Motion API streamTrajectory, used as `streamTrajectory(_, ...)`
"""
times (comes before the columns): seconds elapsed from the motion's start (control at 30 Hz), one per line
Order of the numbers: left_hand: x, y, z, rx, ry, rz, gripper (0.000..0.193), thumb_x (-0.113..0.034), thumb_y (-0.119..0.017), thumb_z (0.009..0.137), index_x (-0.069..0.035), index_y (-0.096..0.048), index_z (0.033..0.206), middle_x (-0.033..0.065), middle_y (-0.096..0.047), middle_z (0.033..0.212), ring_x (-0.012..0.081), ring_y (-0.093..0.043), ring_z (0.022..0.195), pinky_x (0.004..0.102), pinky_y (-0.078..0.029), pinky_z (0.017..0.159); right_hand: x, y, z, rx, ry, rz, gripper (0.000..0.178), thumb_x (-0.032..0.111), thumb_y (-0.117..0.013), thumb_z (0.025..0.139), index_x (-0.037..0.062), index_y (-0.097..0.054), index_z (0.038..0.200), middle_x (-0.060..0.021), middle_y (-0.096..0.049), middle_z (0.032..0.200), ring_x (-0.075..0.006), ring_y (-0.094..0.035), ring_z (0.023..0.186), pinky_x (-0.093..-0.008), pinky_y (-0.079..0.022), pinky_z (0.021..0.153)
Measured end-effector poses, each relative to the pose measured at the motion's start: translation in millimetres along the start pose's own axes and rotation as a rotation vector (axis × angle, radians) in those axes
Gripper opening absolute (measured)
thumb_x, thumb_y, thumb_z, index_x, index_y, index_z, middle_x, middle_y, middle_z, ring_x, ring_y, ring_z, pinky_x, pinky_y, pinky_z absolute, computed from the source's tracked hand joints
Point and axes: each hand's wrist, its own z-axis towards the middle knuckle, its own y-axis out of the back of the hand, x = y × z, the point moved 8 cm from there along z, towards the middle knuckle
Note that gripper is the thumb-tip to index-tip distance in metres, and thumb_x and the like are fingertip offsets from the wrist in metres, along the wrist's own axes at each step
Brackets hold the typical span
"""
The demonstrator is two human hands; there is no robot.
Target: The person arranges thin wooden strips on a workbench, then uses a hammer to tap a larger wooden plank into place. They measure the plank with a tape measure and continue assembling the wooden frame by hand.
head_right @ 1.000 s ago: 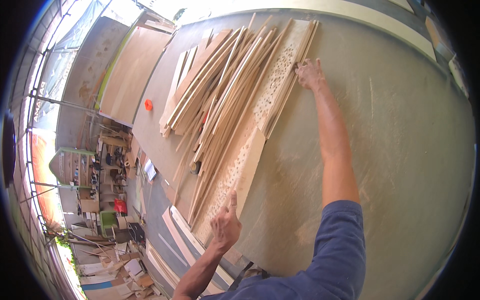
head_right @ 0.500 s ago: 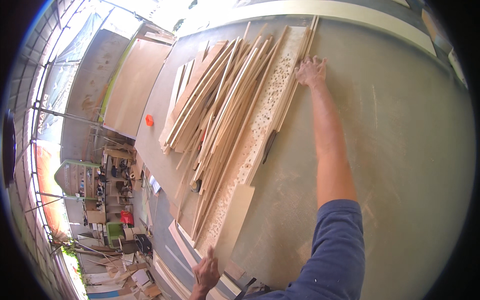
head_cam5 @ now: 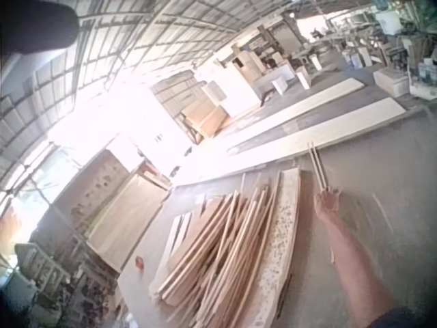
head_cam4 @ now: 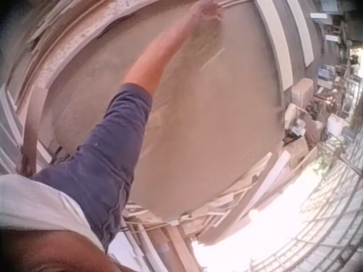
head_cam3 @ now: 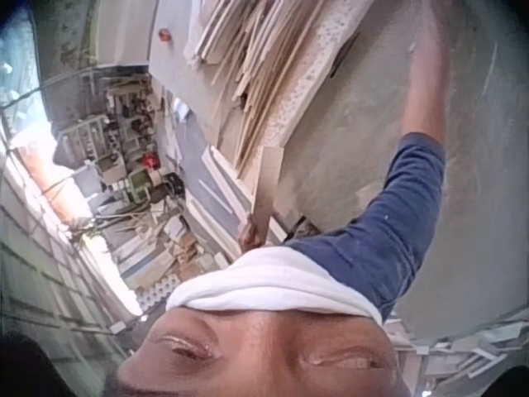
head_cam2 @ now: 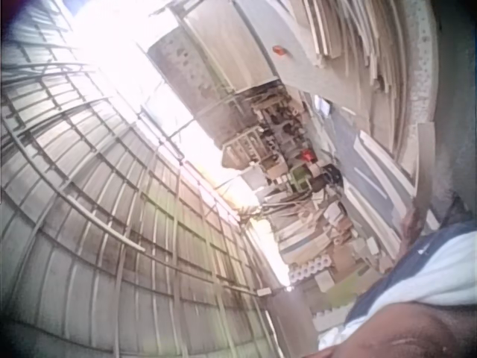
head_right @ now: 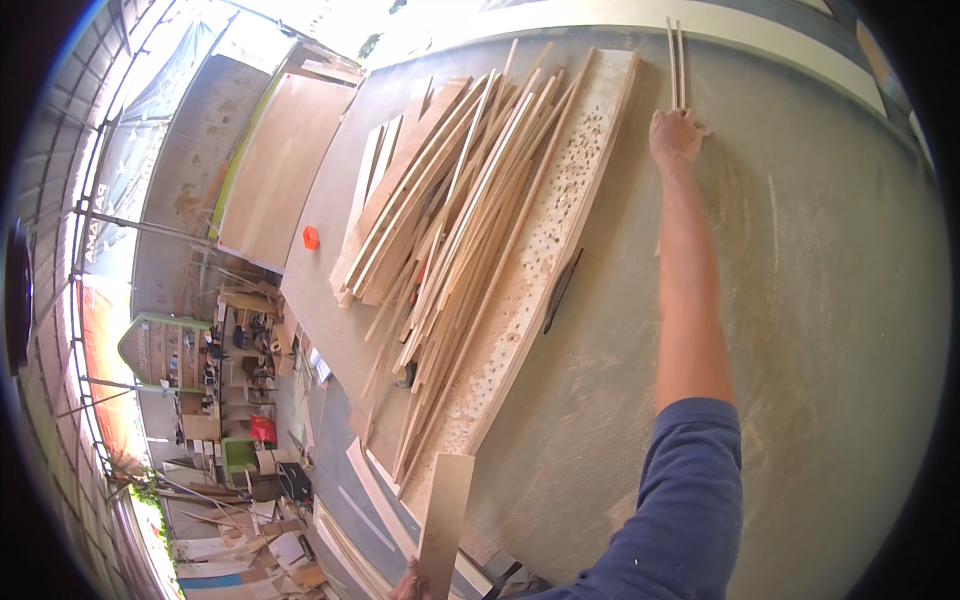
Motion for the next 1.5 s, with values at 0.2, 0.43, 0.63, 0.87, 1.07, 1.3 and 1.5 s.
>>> streamTrajectory(0.2,8,2,-14,-0.107,0.009,-0.093,0.056,-0.002,-0.06,0.087,0.003,-0.052,0.142,0.0141,-0.065,0.083,0.0273,-0.063,0.067,0.0404,-0.05,0.06,-58,-14,-19,-0.124,-0.037,-0.029,0.029,0.022,-0.051,0.099,0.0011,-0.07,0.105,-0.0149,-0.068,0.113,-0.0269,-0.068,0.098,-0.0402,-0.06,0.078)
streamTrajectory(0.43,23,9,-60,-0.274,0.022,-0.233,0.057,-0.001,-0.059,0.086,0.002,-0.052,0.142,0.0136,-0.064,0.081,0.0297,-0.063,0.067,0.0413,-0.05,0.06,-143,42,-107,0.066,-0.343,0.394,0.04,0.027,-0.041,0.106,-0.0033,-0.054,0.129,-0.0208,-0.064,0.121,-0.0298,-0.068,0.104,-0.0398,-0.059,0.078)
streamTrajectory(0.63,27,19,-71,-0.264,0.085,-0.249,0.055,0.001,-0.052,0.088,-0.004,-0.053,0.143,0.0227,-0.069,0.099,0.038,-0.067,0.079,0.0434,-0.053,0.068,-124,32,-167,0.195,-0.237,0.104,0.045,0.027,-0.045,0.106,-0.0039,-0.049,0.138,-0.0209,-0.062,0.126,-0.0292,-0.067,0.106,-0.0412,-0.056,0.087)
streamTrajectory(0.87,65,29,-135,-0.464,0.318,-0.227,0.047,-0.005,-0.056,0.093,-0.003,-0.055,0.14,0.0256,-0.069,0.106,0.0393,-0.068,0.081,0.0443,-0.054,0.069,-147,18,-223,0.017,-0.334,0.229,0.03,0.019,-0.047,0.104,-0.0015,-0.059,0.121,-0.0165,-0.065,0.116,-0.0315,-0.066,0.102,-0.0437,-0.053,0.09)
streamTrajectory(1.07,75,14,-130,-0.583,0.317,-0.404,0.045,-0.001,-0.059,0.089,0.008,-0.058,0.133,0.0244,-0.069,0.082,0.019,-0.058,0.054,0.0336,-0.045,0.052,-26,61,-276,-0.511,-0.013,0.687,0.037,0.037,-0.047,0.103,0.0026,-0.061,0.099,-0.0206,-0.064,0.093,-0.0388,-0.063,0.086,-0.0494,-0.049,0.075)
streamTrajectory(1.3,96,20,-182,-0.565,0.392,-0.353,0.047,-0.009,-0.058,0.093,0.003,-0.055,0.138,0.0241,-0.07,0.098,0.0258,-0.06,0.071,0.0377,-0.048,0.065,134,129,-350,0.269,-0.198,1.85,0.057,0.048,-0.044,0.104,-0.0032,-0.067,0.1,-0.0218,-0.07,0.092,-0.0372,-0.068,0.091,-0.0451,-0.052,0.078)
streamTrajectory(1.5,120,11,-267,-0.405,0.974,-0.42,0.044,-0.022,-0.053,0.098,-0.005,-0.057,0.139,0.0271,-0.067,0.118,0.0415,-0.065,0.103,0.046,-0.05,0.09,-10,55,-307,-0.071,-0.073,0.206,0.051,0.033,-0.058,0.097,0.0014,-0.049,0.135,-0.018,-0.045,0.142,-0.0342,-0.044,0.133,-0.0521,-0.042,0.105)
